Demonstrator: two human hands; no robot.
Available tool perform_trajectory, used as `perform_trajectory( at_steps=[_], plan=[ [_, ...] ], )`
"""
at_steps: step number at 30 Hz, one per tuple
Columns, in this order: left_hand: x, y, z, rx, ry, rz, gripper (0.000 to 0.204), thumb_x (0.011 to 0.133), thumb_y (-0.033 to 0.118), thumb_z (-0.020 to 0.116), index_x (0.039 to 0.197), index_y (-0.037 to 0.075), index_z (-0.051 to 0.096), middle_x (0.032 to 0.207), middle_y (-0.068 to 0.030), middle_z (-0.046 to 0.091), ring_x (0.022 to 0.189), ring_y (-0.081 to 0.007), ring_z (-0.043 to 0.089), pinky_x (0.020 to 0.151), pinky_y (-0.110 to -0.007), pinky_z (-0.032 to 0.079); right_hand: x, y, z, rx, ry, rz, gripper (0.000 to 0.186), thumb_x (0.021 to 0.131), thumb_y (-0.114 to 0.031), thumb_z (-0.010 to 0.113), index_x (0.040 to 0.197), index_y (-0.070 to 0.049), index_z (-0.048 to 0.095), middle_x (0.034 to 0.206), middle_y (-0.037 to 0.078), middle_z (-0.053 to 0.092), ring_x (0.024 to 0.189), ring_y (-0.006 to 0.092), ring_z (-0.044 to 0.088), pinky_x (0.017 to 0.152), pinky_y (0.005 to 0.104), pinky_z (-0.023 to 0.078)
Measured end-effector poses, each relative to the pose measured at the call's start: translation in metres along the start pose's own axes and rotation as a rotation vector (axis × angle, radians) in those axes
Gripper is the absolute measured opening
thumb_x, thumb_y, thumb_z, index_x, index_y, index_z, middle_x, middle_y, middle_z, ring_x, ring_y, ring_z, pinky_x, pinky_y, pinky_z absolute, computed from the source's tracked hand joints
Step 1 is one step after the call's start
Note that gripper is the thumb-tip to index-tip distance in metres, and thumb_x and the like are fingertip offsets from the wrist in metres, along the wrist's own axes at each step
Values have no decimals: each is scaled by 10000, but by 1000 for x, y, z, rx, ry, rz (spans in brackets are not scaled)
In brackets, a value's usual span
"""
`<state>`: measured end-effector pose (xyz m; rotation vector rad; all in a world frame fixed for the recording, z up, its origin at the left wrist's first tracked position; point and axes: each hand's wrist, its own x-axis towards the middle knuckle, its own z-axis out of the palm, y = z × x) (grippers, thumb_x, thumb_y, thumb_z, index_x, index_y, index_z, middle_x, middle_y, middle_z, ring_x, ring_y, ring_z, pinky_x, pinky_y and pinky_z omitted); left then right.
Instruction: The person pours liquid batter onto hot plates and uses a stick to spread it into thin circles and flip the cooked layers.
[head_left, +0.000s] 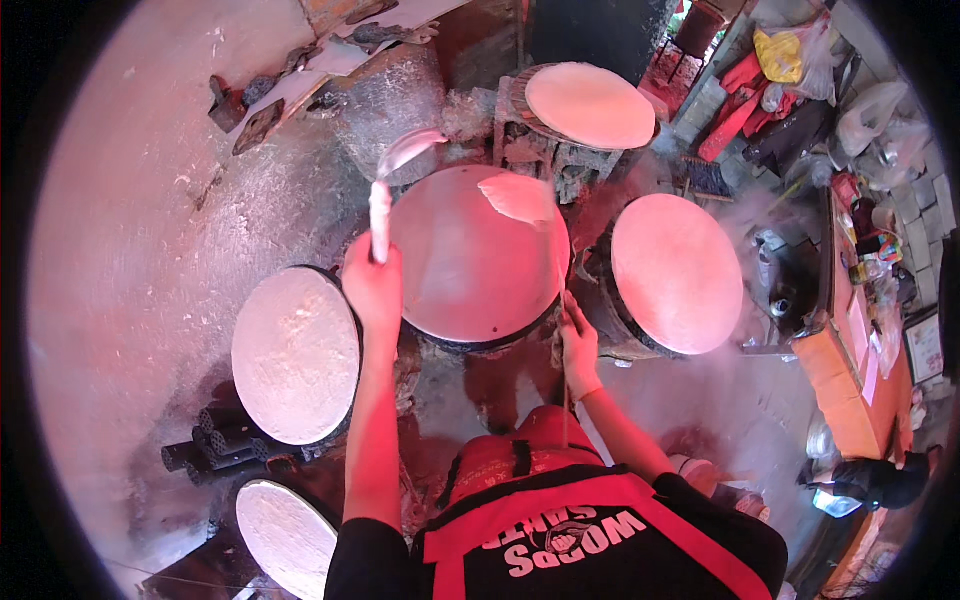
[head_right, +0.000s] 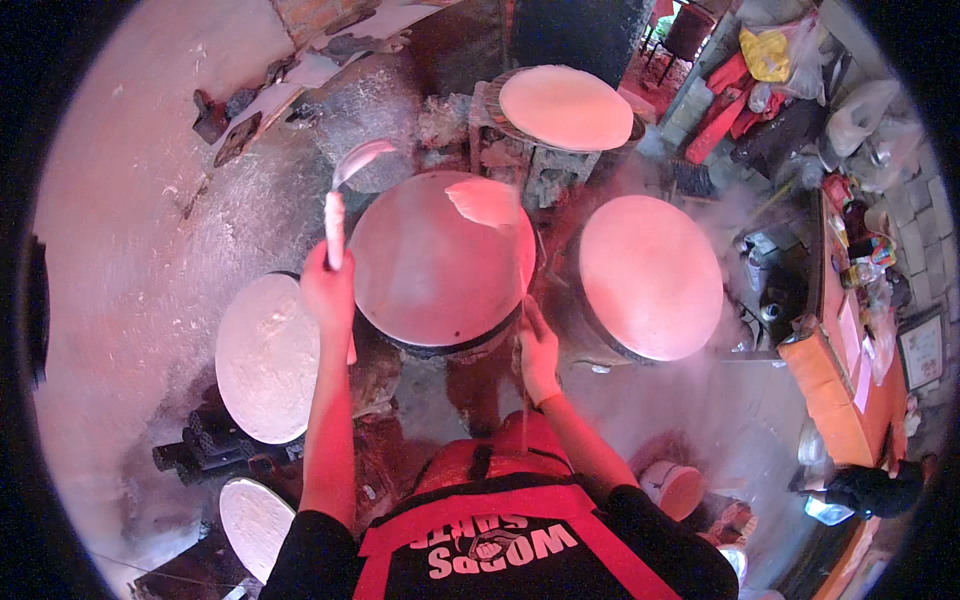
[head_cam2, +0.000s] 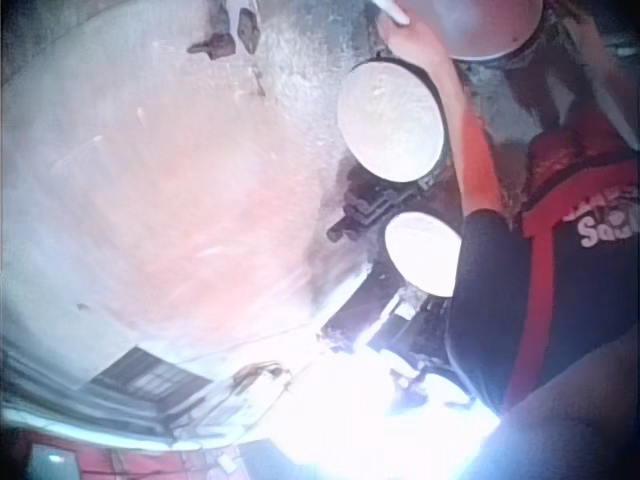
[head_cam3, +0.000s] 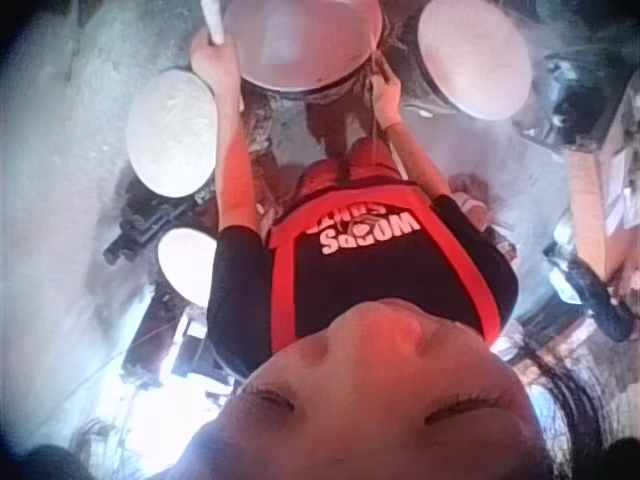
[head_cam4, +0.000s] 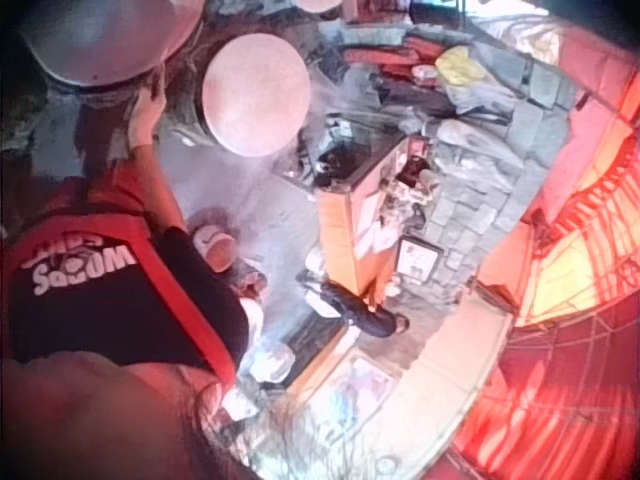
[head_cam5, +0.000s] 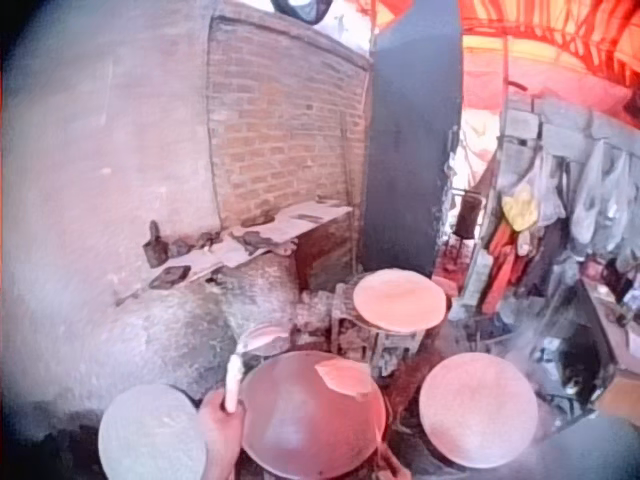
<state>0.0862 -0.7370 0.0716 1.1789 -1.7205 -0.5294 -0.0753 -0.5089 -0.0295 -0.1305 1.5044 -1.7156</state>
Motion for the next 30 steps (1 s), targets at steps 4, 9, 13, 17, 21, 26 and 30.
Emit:
perform_trajectory(
  at_steps=[4,9,13,17,21,26,30],
  plan=[
    [-45,-20,-56,-284,-132,-399,179,877,192,639,935,25,612,650,-45,582,467,-87,501,426,-260,381,4,29,34,-25,11,2,358,957,-273,500,1314,-266,512,534,-73,355,372,55,319,345,230,243],
    [-122,-13,-91,-727,-7,-796,186,928,199,571,797,92,492,562,30,443,401,-52,386,360,-204,283,37,8,72,-44,-180,67,352,947,-258,506,1299,-258,522,540,-61,362,374,67,333,346,238,248],
    [-176,-29,-111,-811,21,-995,210,920,202,572,775,103,458,543,49,372,394,-62,337,354,-212,243,18,-15,38,-118,-233,112,381,946,-268,523,1327,-259,505,553,-57,372,383,66,314,361,237,240],
    [-211,-41,-127,-948,4,-1243,219,905,199,589,767,96,453,543,54,322,397,-60,290,356,-216,212,25,17,7,-180,7,-135,405,937,-309,542,1324,-190,524,591,-72,417,414,51,343,379,235,274],
    [-234,-41,-133,-1043,40,-1352,219,898,191,604,776,96,450,553,57,304,415,-54,266,366,-218,211,45,19,45,-193,-141,-57,386,953,-271,510,1325,-170,509,564,-72,368,405,50,332,377,236,264],
    [-244,-23,-115,-1037,187,-1322,178,901,156,596,802,98,460,596,52,340,446,-49,288,392,-210,221,96,24,60,-342,-369,-44,395,957,-270,502,1343,-193,471,540,-66,338,382,55,314,357,233,244],
    [-259,-18,-105,-1018,343,-1330,152,899,144,598,819,98,477,631,52,367,458,-46,296,405,-203,226,59,-49,23,-351,-553,182,375,958,-271,503,1324,-187,505,544,-58,356,374,59,311,351,235,237]
  ],
)
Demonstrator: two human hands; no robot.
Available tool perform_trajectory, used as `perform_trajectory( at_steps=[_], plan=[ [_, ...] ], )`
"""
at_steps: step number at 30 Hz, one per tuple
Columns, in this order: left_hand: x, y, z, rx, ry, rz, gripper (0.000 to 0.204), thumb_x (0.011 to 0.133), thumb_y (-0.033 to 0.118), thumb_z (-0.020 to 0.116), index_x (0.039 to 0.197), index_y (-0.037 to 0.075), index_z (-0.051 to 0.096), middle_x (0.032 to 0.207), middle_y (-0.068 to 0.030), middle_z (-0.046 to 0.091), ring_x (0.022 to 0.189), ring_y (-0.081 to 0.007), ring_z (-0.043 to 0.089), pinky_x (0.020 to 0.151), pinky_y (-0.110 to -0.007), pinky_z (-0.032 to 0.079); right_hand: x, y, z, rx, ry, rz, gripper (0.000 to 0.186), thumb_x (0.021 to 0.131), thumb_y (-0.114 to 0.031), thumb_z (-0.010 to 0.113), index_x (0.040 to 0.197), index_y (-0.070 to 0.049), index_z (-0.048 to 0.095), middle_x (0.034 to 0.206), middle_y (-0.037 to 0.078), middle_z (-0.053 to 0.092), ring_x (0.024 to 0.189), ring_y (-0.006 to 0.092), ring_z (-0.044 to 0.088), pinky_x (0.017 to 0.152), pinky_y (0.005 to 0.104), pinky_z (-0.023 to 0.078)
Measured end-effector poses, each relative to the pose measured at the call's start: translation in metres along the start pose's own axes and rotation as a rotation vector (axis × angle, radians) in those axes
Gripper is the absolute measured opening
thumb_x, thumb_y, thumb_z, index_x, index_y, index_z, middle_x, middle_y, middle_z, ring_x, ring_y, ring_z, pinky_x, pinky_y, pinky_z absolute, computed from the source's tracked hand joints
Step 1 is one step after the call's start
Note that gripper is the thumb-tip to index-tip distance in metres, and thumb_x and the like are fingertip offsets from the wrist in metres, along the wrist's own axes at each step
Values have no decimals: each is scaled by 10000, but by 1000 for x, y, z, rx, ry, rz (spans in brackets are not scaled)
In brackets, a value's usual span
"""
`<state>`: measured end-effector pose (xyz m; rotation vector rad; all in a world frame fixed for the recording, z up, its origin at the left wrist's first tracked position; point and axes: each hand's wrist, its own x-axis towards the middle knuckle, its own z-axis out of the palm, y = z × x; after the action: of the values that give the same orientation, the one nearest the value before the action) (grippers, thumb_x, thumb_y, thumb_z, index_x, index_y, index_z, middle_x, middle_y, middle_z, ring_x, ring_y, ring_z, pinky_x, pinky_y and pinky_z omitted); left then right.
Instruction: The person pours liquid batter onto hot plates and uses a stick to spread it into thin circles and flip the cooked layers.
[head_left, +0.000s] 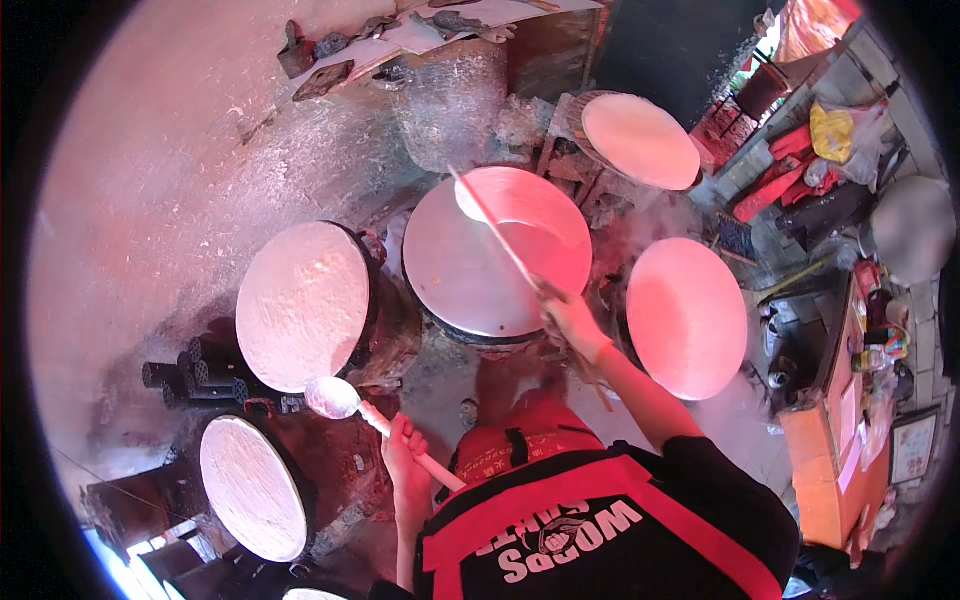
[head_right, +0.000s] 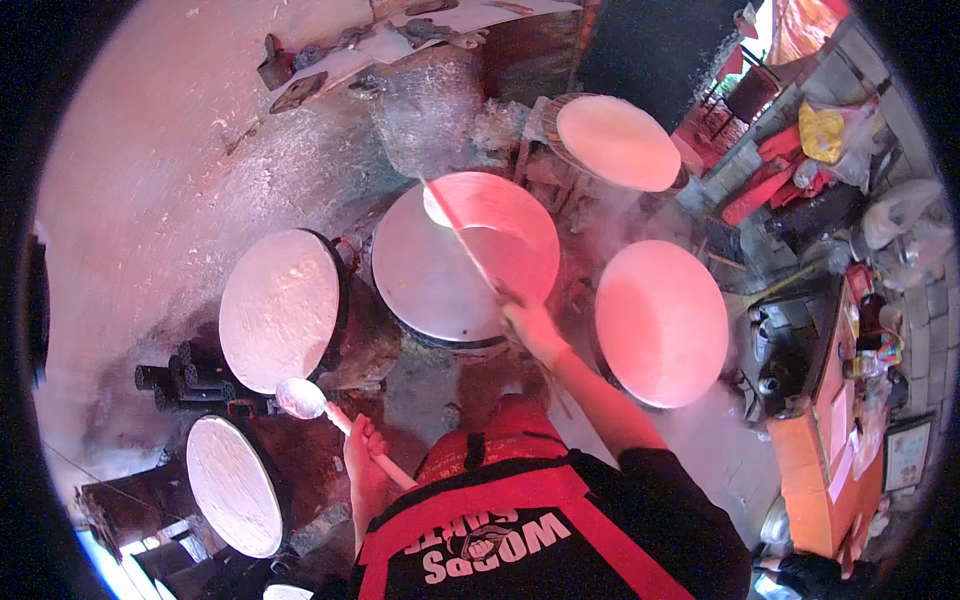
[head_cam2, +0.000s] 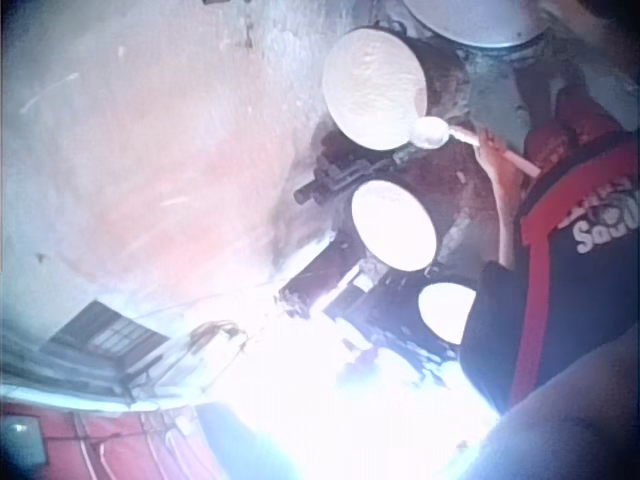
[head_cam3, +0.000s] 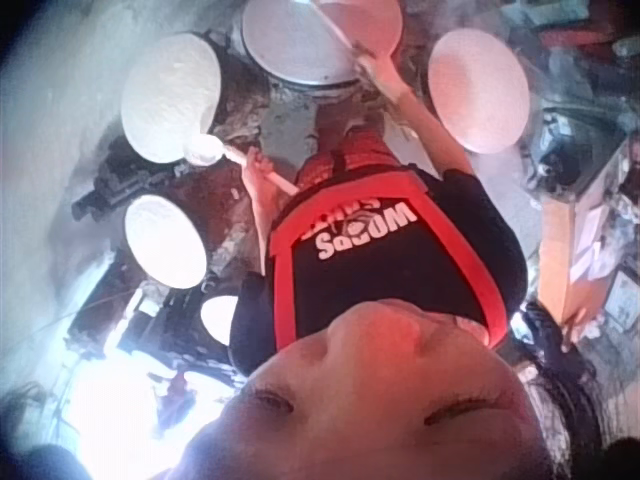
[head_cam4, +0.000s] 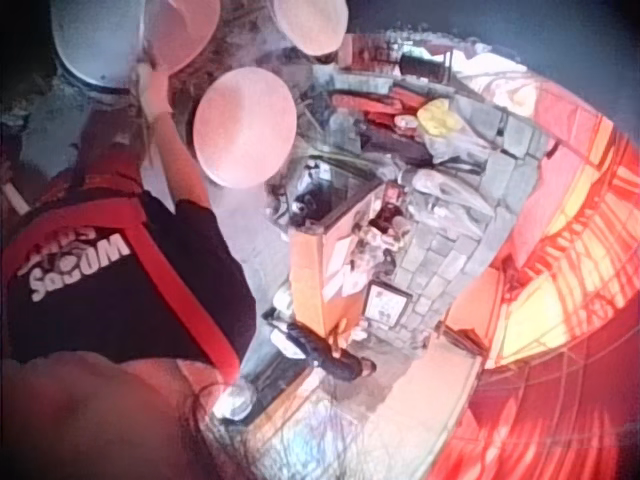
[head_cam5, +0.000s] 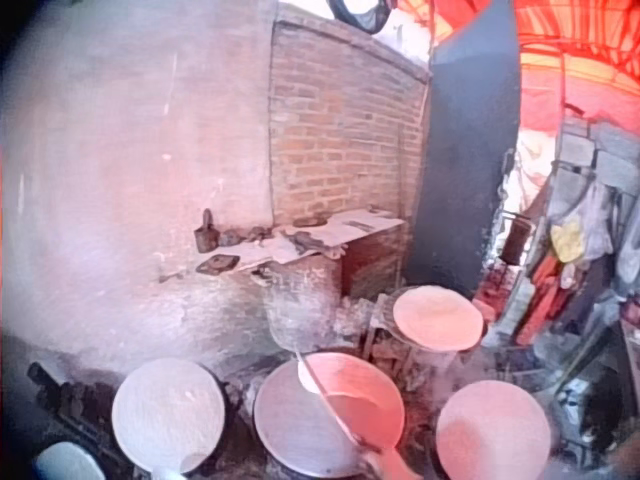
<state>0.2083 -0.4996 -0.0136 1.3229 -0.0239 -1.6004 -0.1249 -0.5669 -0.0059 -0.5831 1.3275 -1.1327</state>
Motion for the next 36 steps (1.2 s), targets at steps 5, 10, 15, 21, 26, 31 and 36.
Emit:
perform_trajectory(
  at_steps=[5,10,15,21,26,31,36],
  plan=[
    [-5,-24,-10,-85,5,-10,141,892,143,610,825,96,496,631,56,380,462,-45,301,412,-200,250,-8,15,-54,36,309,-62,389,952,-313,529,1325,-205,500,535,-55,362,358,65,309,343,241,230],
    [-26,-46,18,-125,66,-44,162,893,172,617,807,94,505,614,58,380,477,-48,327,425,-210,281,29,5,-31,-22,-29,5,409,941,-183,477,1346,-128,485,561,-74,336,401,61,320,365,234,248],
    [-43,-70,35,-111,160,32,148,879,177,631,808,94,530,644,26,478,573,-107,477,567,-250,432,19,-19,-54,-160,-249,93,429,931,-159,475,1360,-160,471,534,-70,322,387,64,312,355,237,239],
    [-58,-96,20,-129,211,153,125,866,197,642,905,95,582,813,-3,589,738,-153,589,687,-289,510,55,-51,-113,-166,28,10,383,928,-154,467,1308,-165,514,555,-58,373,392,63,337,342,237,254],
    [-74,-115,30,-227,224,118,148,876,167,621,942,49,562,914,-38,589,917,-184,607,764,-296,517,67,-41,-105,-362,-403,151,365,922,-193,538,1286,-161,532,579,-61,383,433,67,356,385,235,292],
    [-78,-117,33,-294,218,136,180,874,121,594,1003,12,531,1012,-76,564,1029,-207,576,887,-314,504,81,-67,-162,-451,-522,152,426,868,-64,494,1291,-96,534,586,-38,428,455,73,397,417,237,320],
    [-84,-113,51,-240,260,198,204,878,130,594,1039,19,538,1026,-55,559,1017,-184,561,896,-305,497,137,-83,-147,-372,-227,76,347,901,-162,459,1218,-69,565,523,-28,404,359,87,357,324,265,254]
  ],
)
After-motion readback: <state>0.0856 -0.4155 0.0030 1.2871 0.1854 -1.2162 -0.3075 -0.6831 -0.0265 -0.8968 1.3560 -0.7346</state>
